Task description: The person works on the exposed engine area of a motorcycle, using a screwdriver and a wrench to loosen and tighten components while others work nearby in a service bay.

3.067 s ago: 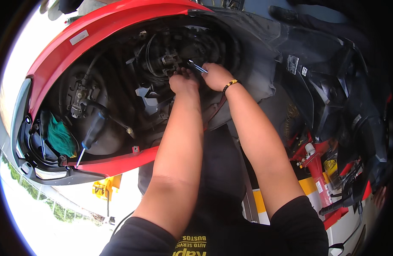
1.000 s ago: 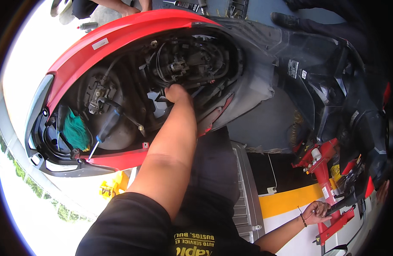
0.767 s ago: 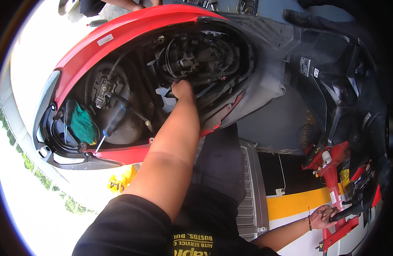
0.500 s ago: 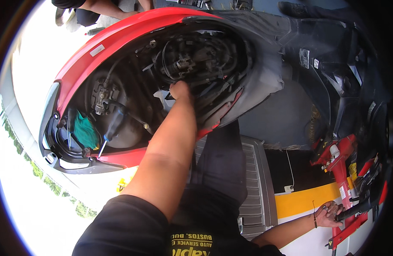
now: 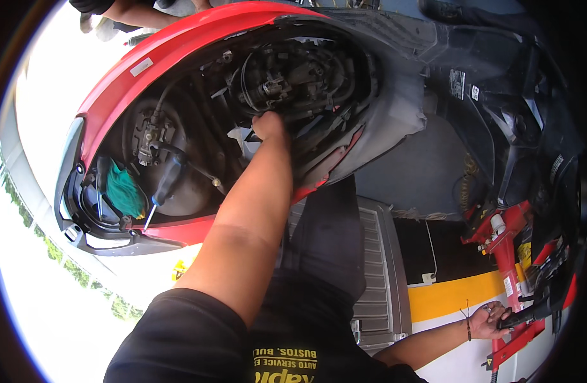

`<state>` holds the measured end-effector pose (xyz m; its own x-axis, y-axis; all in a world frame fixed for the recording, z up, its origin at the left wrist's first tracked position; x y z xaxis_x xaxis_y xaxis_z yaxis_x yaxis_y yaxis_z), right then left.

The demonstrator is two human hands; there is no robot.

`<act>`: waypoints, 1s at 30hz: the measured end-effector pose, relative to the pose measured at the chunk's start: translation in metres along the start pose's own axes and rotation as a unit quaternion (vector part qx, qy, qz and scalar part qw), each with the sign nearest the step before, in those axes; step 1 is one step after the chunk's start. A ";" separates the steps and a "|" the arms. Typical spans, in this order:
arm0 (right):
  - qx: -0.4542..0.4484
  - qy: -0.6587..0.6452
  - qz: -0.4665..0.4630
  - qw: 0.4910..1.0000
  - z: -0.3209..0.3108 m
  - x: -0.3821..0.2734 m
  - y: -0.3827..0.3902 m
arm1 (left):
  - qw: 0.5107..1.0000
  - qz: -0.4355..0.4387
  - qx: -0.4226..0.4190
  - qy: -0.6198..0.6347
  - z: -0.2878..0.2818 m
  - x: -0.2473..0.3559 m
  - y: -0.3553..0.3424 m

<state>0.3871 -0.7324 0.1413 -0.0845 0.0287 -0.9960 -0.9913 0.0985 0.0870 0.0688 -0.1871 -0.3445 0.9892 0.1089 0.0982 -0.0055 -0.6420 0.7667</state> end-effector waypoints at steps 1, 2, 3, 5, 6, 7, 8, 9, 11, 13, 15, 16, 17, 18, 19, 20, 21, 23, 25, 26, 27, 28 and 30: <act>-0.016 -0.023 -0.006 1.000 -0.002 0.001 0.002 | 0.963 0.105 -0.029 -0.246 -0.002 0.010 0.003; -0.016 -0.020 -0.008 1.000 0.011 0.009 0.008 | 0.914 0.122 -0.068 -0.380 0.001 0.017 0.007; -0.013 -0.111 0.034 0.993 0.024 0.025 0.017 | 0.915 0.124 -0.071 -0.378 0.003 0.020 0.010; -0.034 -0.210 0.135 0.968 0.046 0.077 0.038 | 0.973 0.061 -0.046 -0.217 -0.004 0.010 0.007; -0.055 -0.205 0.187 0.959 0.051 0.106 0.054 | 0.997 -0.036 -0.024 0.065 -0.002 0.005 0.007; -0.117 -0.224 0.260 0.932 0.080 0.138 0.075 | 0.923 -0.128 0.037 0.361 0.001 0.001 0.010; -0.066 -0.226 0.343 0.909 0.091 0.167 0.100 | 0.859 -0.164 0.062 0.481 0.002 0.002 0.014; -0.101 -0.245 0.401 0.877 0.121 0.193 0.124 | 0.803 -0.183 0.077 0.562 0.003 0.006 0.020; -0.115 -0.230 0.495 0.830 0.169 0.230 0.171 | 0.721 -0.197 0.096 0.658 -0.002 0.012 0.029; -0.177 -0.193 0.535 0.803 0.213 0.245 0.200 | 0.722 -0.198 0.091 0.657 0.006 0.027 0.034; -0.272 -0.129 0.559 0.773 0.257 0.250 0.218 | 0.723 -0.193 0.102 0.656 0.000 0.030 0.036; -0.314 -0.080 0.570 0.755 0.279 0.246 0.224 | 0.722 -0.193 0.109 0.655 -0.005 0.028 0.036; -0.430 0.013 0.510 0.745 0.299 0.242 0.227 | 0.725 -0.194 0.114 0.650 -0.006 0.026 0.037; -0.537 0.102 0.437 0.714 0.319 0.239 0.231 | 0.732 -0.196 0.128 0.639 -0.006 0.021 0.034; -0.607 0.102 0.389 0.685 0.343 0.234 0.234 | 0.739 -0.200 0.143 0.628 -0.006 0.014 0.030; -0.630 0.115 0.313 0.701 0.366 0.230 0.236 | 0.751 -0.202 0.167 0.606 -0.005 0.010 0.028; -0.644 0.160 0.290 0.689 0.378 0.233 0.232 | 0.752 -0.204 0.163 0.605 -0.005 0.011 0.029; -0.665 0.229 0.248 0.667 0.402 0.243 0.214 | 0.725 -0.197 0.145 0.644 -0.012 0.022 0.037; -0.672 0.312 0.157 0.653 0.431 0.256 0.195 | 0.722 -0.210 0.146 0.643 -0.017 0.025 0.040; -0.678 0.373 0.088 0.627 0.441 0.268 0.189 | 0.717 -0.219 0.149 0.644 -0.018 0.023 0.039; -0.689 0.440 0.067 0.572 0.454 0.281 0.182 | 0.717 -0.221 0.150 0.644 -0.018 0.021 0.037; -0.689 0.492 0.057 0.529 0.465 0.301 0.176 | 0.715 -0.233 0.137 0.645 -0.018 0.020 0.033; -0.688 0.586 0.020 0.428 0.484 0.345 0.172 | 0.712 -0.246 0.123 0.646 -0.018 0.019 0.028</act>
Point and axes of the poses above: each hand's wrist, its own y-axis away from the middle knuckle, its own z-axis out of the palm, x = y × z, the point moved 3 cm from there along -y, towards the middle knuckle
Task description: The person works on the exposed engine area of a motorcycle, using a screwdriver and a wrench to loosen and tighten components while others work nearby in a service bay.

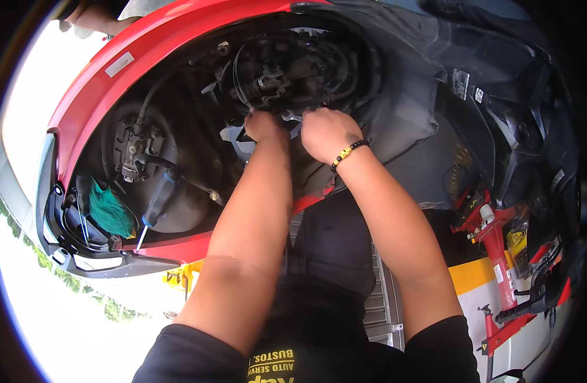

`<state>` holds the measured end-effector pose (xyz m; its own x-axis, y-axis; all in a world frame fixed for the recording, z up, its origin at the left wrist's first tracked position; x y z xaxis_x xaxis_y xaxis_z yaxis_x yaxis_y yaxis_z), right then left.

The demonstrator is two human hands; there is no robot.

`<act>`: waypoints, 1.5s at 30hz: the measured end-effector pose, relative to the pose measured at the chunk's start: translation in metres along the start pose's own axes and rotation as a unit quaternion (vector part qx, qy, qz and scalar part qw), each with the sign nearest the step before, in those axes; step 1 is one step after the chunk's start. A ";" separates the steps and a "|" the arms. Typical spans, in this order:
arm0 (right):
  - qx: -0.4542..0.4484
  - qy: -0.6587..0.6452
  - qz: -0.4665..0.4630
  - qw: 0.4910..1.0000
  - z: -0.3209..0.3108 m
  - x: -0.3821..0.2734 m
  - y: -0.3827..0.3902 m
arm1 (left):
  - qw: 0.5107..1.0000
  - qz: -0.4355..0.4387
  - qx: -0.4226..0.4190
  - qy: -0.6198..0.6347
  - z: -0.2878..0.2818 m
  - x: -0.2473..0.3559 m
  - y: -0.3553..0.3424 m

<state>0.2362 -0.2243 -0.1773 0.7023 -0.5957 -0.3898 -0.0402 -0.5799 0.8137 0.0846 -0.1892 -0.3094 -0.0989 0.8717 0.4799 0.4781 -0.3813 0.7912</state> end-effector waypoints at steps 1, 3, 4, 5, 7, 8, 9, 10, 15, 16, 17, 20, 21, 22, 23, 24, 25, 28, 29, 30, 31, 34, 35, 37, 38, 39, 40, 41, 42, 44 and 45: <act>-0.059 0.005 0.024 0.998 0.005 0.004 -0.023 | 0.999 -0.034 -0.016 0.020 0.004 0.002 0.004; -0.096 -0.027 0.068 0.993 0.026 0.020 -0.060 | 0.996 -0.074 -0.036 0.035 0.012 0.007 0.012; -0.098 -0.029 0.068 0.992 0.030 0.017 -0.071 | 0.995 -0.084 -0.023 0.040 0.011 0.013 0.011; -0.136 0.002 0.030 0.990 0.036 0.012 -0.079 | 0.995 -0.094 -0.010 0.045 0.011 0.018 0.011; -0.176 0.032 -0.012 0.984 0.048 0.006 -0.087 | 0.996 -0.082 -0.024 0.022 0.009 0.029 0.020; -0.141 -0.022 0.011 0.990 0.052 0.005 -0.090 | 0.996 -0.080 -0.020 0.021 0.006 0.028 0.013; -0.107 -0.075 0.035 0.991 0.054 0.006 -0.092 | 0.993 -0.109 -0.049 -0.020 0.002 0.026 0.006; -0.108 -0.077 0.035 0.991 0.062 0.010 -0.093 | 0.985 -0.138 -0.079 -0.063 0.000 0.025 0.002; -0.119 -0.141 0.043 0.982 0.081 0.031 -0.095 | 0.986 -0.133 -0.086 -0.048 0.004 0.026 0.004; -0.121 -0.139 0.040 0.982 0.077 0.029 -0.094 | 0.990 -0.112 -0.080 -0.026 0.002 0.030 0.000; -0.123 -0.120 0.036 0.984 0.072 0.028 -0.093 | 0.995 -0.056 -0.057 -0.061 -0.002 0.031 -0.003; -0.109 -0.073 0.038 0.991 0.057 0.031 -0.087 | 0.987 -0.060 -0.057 -0.138 -0.004 0.032 0.003; -0.105 -0.075 0.048 0.991 0.051 0.034 -0.086 | 0.987 -0.061 -0.054 -0.139 -0.004 0.031 -0.002; -0.099 -0.077 0.055 0.991 0.048 0.037 -0.085 | 0.982 -0.066 -0.083 -0.157 0.000 0.035 -0.007; -0.102 -0.087 0.031 0.990 0.049 0.041 -0.089 | 0.976 -0.071 -0.111 -0.175 0.001 0.036 -0.010; -0.103 -0.088 0.029 0.990 0.049 0.043 -0.090 | 0.976 -0.070 -0.108 -0.174 -0.002 0.035 -0.011; -0.101 -0.080 0.032 0.991 0.051 0.049 -0.093 | 0.972 -0.059 -0.102 -0.202 0.002 0.036 -0.010; -0.076 -0.073 0.038 0.994 0.058 0.064 -0.091 | 0.961 -0.022 -0.109 -0.253 0.006 0.028 -0.015; -0.080 -0.071 0.026 0.994 0.060 0.063 -0.090 | 0.955 0.007 -0.115 -0.274 0.002 0.024 -0.025; -0.083 -0.068 0.015 0.994 0.061 0.063 -0.089 | 0.949 0.030 -0.113 -0.294 -0.002 0.017 -0.034; -0.093 -0.083 -0.004 0.992 0.056 0.058 -0.086 | 0.938 0.066 -0.116 -0.321 -0.010 0.011 -0.050; -0.132 -0.095 -0.067 0.984 0.050 0.011 -0.091 | 0.843 0.259 -0.105 -0.459 -0.067 0.016 -0.129; -0.135 -0.104 -0.063 0.983 0.050 0.028 -0.092 | 0.864 0.191 -0.123 -0.449 -0.045 0.002 -0.112; -0.121 -0.111 -0.024 0.986 0.057 0.058 -0.085 | 0.939 0.082 -0.092 -0.321 -0.008 -0.008 -0.056; -0.108 -0.124 -0.018 0.986 0.058 0.055 -0.085 | 0.940 0.088 -0.091 -0.316 -0.005 0.002 -0.047; -0.102 -0.141 -0.012 0.985 0.072 0.056 -0.091 | 0.950 0.067 -0.086 -0.293 -0.005 0.008 -0.041; -0.106 -0.139 -0.017 0.985 0.075 0.048 -0.092 | 0.959 0.042 -0.074 -0.270 -0.013 0.012 -0.038; -0.112 -0.162 -0.025 0.980 0.076 0.043 -0.092 | 0.960 0.039 -0.074 -0.268 -0.012 0.020 -0.031; -0.119 -0.186 -0.032 0.975 0.078 0.040 -0.091 | 0.964 -0.030 -0.112 -0.240 -0.009 0.024 -0.025; -0.103 -0.177 -0.028 0.978 0.075 0.028 -0.090 | 0.962 -0.098 -0.150 -0.207 -0.011 0.030 -0.023; -0.094 -0.153 -0.027 0.983 0.074 0.024 -0.089 | 0.959 -0.104 -0.160 -0.211 -0.012 0.033 -0.021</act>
Point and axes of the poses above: each hand's wrist, its own y-axis away from the middle knuckle, its own z-axis out of the palm, x = y × z, the point moved 3 cm from there along -y, towards the middle knuckle
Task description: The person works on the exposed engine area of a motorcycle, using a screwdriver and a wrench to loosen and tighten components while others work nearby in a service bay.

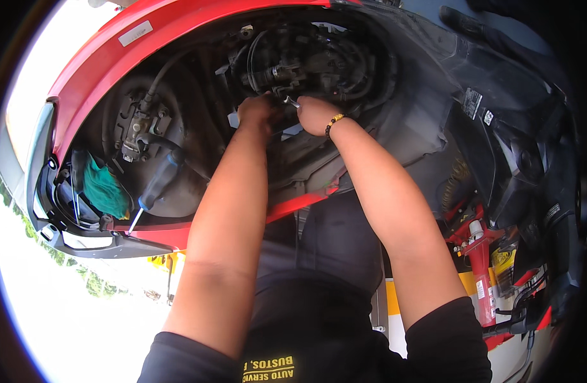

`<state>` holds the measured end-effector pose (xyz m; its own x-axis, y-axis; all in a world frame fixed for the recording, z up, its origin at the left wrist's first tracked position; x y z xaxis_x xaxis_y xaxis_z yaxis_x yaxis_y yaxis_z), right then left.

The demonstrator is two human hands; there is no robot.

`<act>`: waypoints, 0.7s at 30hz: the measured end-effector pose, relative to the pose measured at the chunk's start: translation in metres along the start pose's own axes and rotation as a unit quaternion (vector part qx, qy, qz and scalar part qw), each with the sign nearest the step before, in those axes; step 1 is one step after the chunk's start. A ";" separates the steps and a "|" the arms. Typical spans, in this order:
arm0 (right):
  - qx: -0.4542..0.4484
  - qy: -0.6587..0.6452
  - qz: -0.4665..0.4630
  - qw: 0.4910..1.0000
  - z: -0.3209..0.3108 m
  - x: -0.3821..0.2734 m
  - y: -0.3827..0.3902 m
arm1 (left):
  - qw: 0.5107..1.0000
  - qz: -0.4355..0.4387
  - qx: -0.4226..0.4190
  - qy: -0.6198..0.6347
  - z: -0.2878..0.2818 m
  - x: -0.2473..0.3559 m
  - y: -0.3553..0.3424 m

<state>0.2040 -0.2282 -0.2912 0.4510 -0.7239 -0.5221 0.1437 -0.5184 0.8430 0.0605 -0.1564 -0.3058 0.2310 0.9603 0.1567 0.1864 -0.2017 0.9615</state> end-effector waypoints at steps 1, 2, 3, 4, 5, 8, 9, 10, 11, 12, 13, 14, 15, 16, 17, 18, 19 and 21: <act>0.009 0.024 0.002 1.000 0.001 -0.004 0.000 | 1.000 -0.004 -0.011 -0.004 -0.002 0.000 -0.001; 0.015 0.047 0.000 0.999 0.002 -0.007 -0.001 | 1.000 -0.005 -0.015 -0.004 -0.001 0.000 -0.002; 0.017 0.047 0.003 0.999 0.002 -0.009 0.000 | 1.000 -0.001 -0.005 0.007 -0.001 -0.001 -0.004; 0.024 0.057 0.002 0.998 0.002 -0.009 0.000 | 1.000 0.003 0.004 0.019 0.001 -0.002 -0.004; 0.031 0.066 0.001 0.997 0.001 -0.009 0.001 | 1.000 0.001 0.000 0.018 0.005 -0.003 -0.004; 0.004 0.079 0.057 0.995 -0.006 -0.019 0.007 | 0.999 0.008 0.028 0.034 0.008 -0.005 -0.006; 0.003 0.079 0.057 0.995 -0.010 -0.024 0.014 | 0.999 0.005 0.019 0.047 0.008 -0.006 -0.008; 0.018 0.100 0.063 0.993 -0.016 -0.032 0.024 | 0.998 0.004 0.011 0.060 0.007 -0.006 -0.009; 0.035 0.120 0.073 0.989 -0.019 -0.034 0.033 | 0.998 0.002 0.009 0.058 0.008 -0.006 -0.010; 0.034 0.119 0.075 0.989 -0.020 -0.033 0.037 | 0.999 0.000 0.014 0.043 0.009 -0.007 -0.010; 0.065 0.143 0.025 0.987 -0.023 -0.034 0.041 | 0.999 -0.002 0.017 0.028 0.012 -0.007 -0.009; 0.092 0.166 -0.039 0.981 -0.024 -0.043 0.043 | 0.999 0.002 0.022 0.031 0.002 -0.011 -0.021; 0.091 0.167 -0.047 0.981 -0.024 -0.047 0.041 | 0.991 -0.028 -0.033 0.126 -0.007 -0.015 -0.032; 0.081 0.167 -0.069 0.980 -0.025 -0.041 0.038 | 0.969 -0.066 -0.100 0.216 0.003 -0.017 -0.031; 0.070 0.167 -0.093 0.979 -0.024 -0.036 0.037 | 0.968 -0.068 -0.104 0.217 0.007 -0.020 -0.029; 0.070 0.170 -0.090 0.979 -0.023 -0.031 0.037 | 0.959 -0.092 -0.098 0.251 0.012 -0.025 -0.025; 0.059 0.177 -0.077 0.979 -0.024 -0.025 0.036 | 0.948 -0.116 -0.094 0.282 0.021 -0.025 -0.015; 0.047 0.186 -0.059 0.980 -0.022 -0.017 0.037 | 0.961 -0.113 -0.067 0.244 0.031 -0.020 0.007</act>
Point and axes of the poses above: each hand's wrist, its own y-axis away from the middle knuckle, its own z-axis out of the palm, x = y × z, the point moved 3 cm from there along -y, towards the middle knuckle
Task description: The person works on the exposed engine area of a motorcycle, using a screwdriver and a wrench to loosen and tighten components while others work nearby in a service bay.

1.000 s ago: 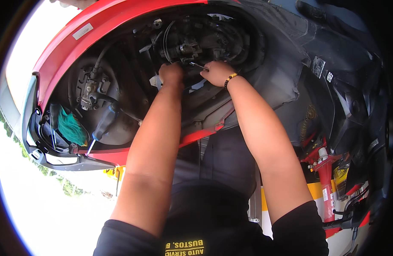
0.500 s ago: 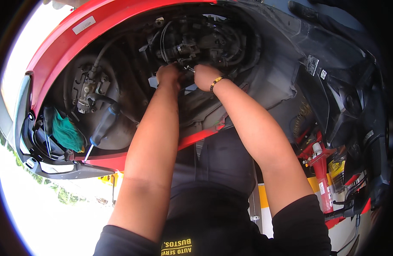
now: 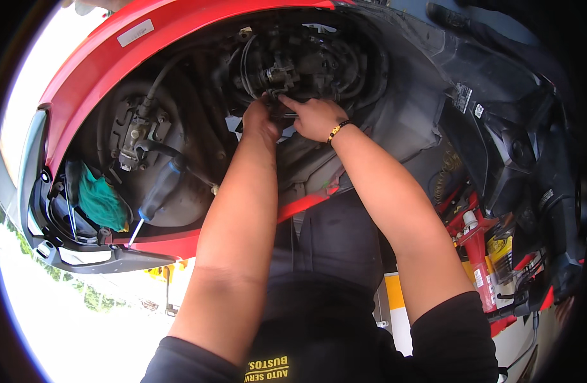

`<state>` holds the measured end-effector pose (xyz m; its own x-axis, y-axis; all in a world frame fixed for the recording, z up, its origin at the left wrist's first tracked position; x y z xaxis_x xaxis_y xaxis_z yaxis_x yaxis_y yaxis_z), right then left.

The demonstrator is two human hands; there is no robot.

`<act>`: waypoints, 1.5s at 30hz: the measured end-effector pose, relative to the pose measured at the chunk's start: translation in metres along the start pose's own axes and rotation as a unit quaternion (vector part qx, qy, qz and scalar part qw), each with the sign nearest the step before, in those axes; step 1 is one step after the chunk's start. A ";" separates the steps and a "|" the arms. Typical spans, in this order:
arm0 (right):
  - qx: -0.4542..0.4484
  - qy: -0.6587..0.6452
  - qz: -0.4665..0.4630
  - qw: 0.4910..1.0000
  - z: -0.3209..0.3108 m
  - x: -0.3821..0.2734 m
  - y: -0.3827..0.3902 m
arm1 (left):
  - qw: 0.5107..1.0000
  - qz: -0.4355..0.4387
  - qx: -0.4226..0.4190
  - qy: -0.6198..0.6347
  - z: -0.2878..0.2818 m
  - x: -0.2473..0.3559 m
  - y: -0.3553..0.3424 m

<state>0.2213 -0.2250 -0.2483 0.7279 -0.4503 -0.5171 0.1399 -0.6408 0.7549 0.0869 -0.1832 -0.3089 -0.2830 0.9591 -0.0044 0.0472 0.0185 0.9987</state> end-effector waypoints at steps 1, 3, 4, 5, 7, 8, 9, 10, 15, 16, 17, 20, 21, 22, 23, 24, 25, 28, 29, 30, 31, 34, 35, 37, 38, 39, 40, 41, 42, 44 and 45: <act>-0.008 0.006 0.001 1.000 0.002 -0.005 -0.001 | 0.999 0.018 0.035 -0.033 -0.002 0.003 0.004; -0.014 0.013 0.005 1.000 0.006 -0.007 -0.003 | 1.000 -0.002 0.026 -0.006 0.002 0.005 0.008; -0.013 0.008 0.002 1.000 0.009 -0.007 -0.005 | 0.999 -0.024 0.019 0.020 0.002 0.005 0.007; -0.014 0.003 -0.006 1.000 0.008 -0.013 -0.007 | 0.999 -0.019 0.021 0.023 -0.009 0.007 -0.002; -0.011 0.002 -0.020 1.000 0.006 -0.013 -0.009 | 0.998 0.005 -0.021 0.066 -0.014 0.008 -0.012; -0.008 -0.001 -0.029 1.000 0.005 -0.010 -0.009 | 0.998 0.002 -0.023 0.065 -0.010 0.006 -0.013; -0.007 0.000 -0.026 1.000 0.007 -0.006 -0.010 | 0.994 0.021 -0.058 0.087 -0.005 0.006 -0.013; -0.008 0.028 -0.029 0.999 0.011 -0.006 -0.010 | 0.989 0.040 -0.093 0.109 0.000 0.005 -0.012; 0.009 0.034 -0.028 0.999 0.010 -0.008 -0.003 | 0.996 0.043 0.008 0.075 0.010 0.006 0.021; 0.012 0.034 -0.028 0.999 0.010 -0.010 -0.004 | 0.995 0.045 0.060 0.064 0.011 0.008 0.034; 0.010 0.031 -0.024 0.999 0.010 -0.011 -0.004 | 0.994 0.065 0.036 0.082 0.014 0.009 0.033; -0.015 0.030 -0.020 0.999 0.009 -0.009 -0.006 | 0.993 0.087 0.076 0.031 0.014 0.010 0.039; -0.041 0.032 -0.021 0.998 0.010 -0.007 -0.005 | 0.993 0.086 0.074 0.028 0.013 0.009 0.032; -0.041 0.030 -0.026 0.998 0.012 -0.012 -0.005 | 0.992 0.113 0.047 0.042 0.002 0.014 0.019; -0.016 0.028 -0.024 0.999 0.012 -0.011 -0.004 | 0.989 0.135 0.016 0.054 0.000 0.017 0.014; 0.009 0.026 -0.022 0.999 0.011 -0.011 -0.004 | 0.989 0.134 0.015 0.052 -0.004 0.017 0.009; 0.011 0.025 -0.019 0.999 0.009 -0.012 -0.003 | 0.984 0.162 0.062 0.034 -0.006 0.018 0.008; 0.014 0.006 -0.009 1.000 0.004 -0.012 -0.003 | 0.970 0.214 0.113 -0.001 -0.007 0.020 0.010; 0.016 0.009 -0.017 1.000 0.005 -0.011 -0.003 | 0.964 0.237 0.117 -0.017 -0.006 0.021 0.012; 0.018 0.012 -0.026 0.999 0.006 -0.010 -0.003 | 0.964 0.238 0.116 -0.019 -0.005 0.020 0.014; 0.019 0.010 -0.025 0.999 0.008 -0.010 -0.004 | 0.959 0.244 0.131 -0.058 -0.004 0.019 0.016; -0.033 0.001 -0.002 0.999 0.011 -0.009 -0.005 | 0.954 0.255 0.133 -0.087 -0.002 0.021 0.020; -0.042 -0.011 -0.021 0.999 0.005 -0.007 -0.005 | 0.955 0.261 0.122 -0.075 -0.003 0.022 0.020; -0.049 -0.024 -0.039 0.998 0.001 -0.007 -0.004 | 0.951 0.274 0.124 -0.071 -0.002 0.020 0.020; -0.053 0.002 -0.033 0.998 0.004 -0.008 -0.004 | 0.948 0.286 0.125 -0.067 -0.001 0.020 0.020; -0.057 0.027 -0.028 0.998 0.006 -0.008 -0.003 | 0.948 0.286 0.123 -0.067 -0.002 0.021 0.021; -0.056 0.028 -0.026 0.998 0.007 -0.010 -0.002 | 0.951 0.272 0.123 -0.081 -0.003 0.020 0.023; -0.031 0.014 -0.018 0.999 0.008 -0.011 -0.001 | 0.954 0.258 0.123 -0.095 -0.003 0.020 0.024; -0.007 0.000 -0.009 1.000 0.006 -0.011 -0.001 | 0.954 0.257 0.122 -0.095 0.000 0.019 0.024; -0.015 -0.002 -0.005 1.000 0.005 -0.009 -0.004 | 0.953 0.268 0.108 -0.087 -0.001 0.020 0.021; -0.024 -0.005 0.000 1.000 0.004 -0.008 -0.005 | 0.953 0.269 0.107 -0.087 -0.001 0.019 0.019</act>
<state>0.2116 -0.2208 -0.2492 0.7213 -0.4564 -0.5210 0.1720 -0.6106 0.7731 0.0819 -0.1645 -0.2899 0.0001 0.8783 0.4781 0.3409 -0.4495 0.8257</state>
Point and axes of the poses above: each hand's wrist, its own y-axis away from the middle knuckle, its own z-axis out of the palm, x = y × z, the point moved 3 cm from there along -y, towards the middle knuckle
